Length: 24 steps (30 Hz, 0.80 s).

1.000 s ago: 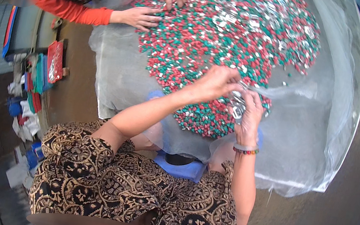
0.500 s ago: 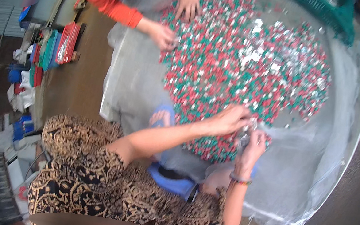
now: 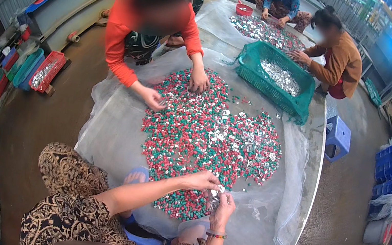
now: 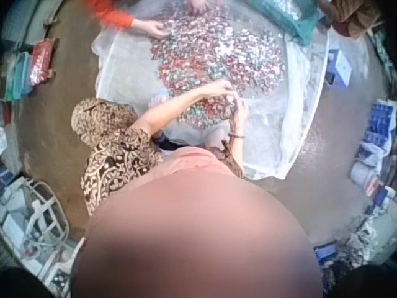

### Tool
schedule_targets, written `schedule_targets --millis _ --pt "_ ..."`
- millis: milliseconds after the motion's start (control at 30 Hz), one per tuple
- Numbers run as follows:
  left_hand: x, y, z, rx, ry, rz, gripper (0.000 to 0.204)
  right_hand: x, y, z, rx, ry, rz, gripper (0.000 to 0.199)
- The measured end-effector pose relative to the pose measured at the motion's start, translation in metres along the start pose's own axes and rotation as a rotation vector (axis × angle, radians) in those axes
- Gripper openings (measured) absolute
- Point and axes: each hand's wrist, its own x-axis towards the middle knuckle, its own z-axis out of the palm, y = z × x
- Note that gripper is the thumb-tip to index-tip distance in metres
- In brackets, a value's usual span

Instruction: The person sits on a low stool and sorts a large pile of red, green, and white plastic bottle caps by hand. They pick up caps, separate them, and place them into a green basket. Another person works alongside them on the same pile.

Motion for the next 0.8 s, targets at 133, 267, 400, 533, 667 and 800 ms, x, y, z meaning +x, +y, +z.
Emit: schedule_targets --millis 133,267,400,533,667,800 --pt "-0.022 0.022 0.006 -0.062 0.17 0.014 0.022 -0.01 -0.015 0.013 0.036 -0.109 0.002 0.009" --pt "-0.035 0.028 0.012 -0.116 0.257 -0.018 0.025 -0.014 -0.019 0.02 0.023 -0.103 0.011 0.008" --pt "-0.038 0.013 0.018 0.132 0.517 0.118 0.029 -0.009 -0.009 0.023 -0.034 -0.105 0.061 0.007" --pt "-0.032 -0.009 0.026 0.457 0.672 0.199 0.023 0.0 0.01 0.029 0.017 -0.102 0.067 0.006" --pt "-0.027 -0.022 0.023 0.382 0.711 0.225 0.016 -0.001 0.016 0.025 -0.044 -0.09 0.064 0.006" --pt "-0.031 -0.022 0.01 0.168 0.369 0.05 0.022 -0.009 0.016 0.017 -0.086 -0.061 0.082 0.007"
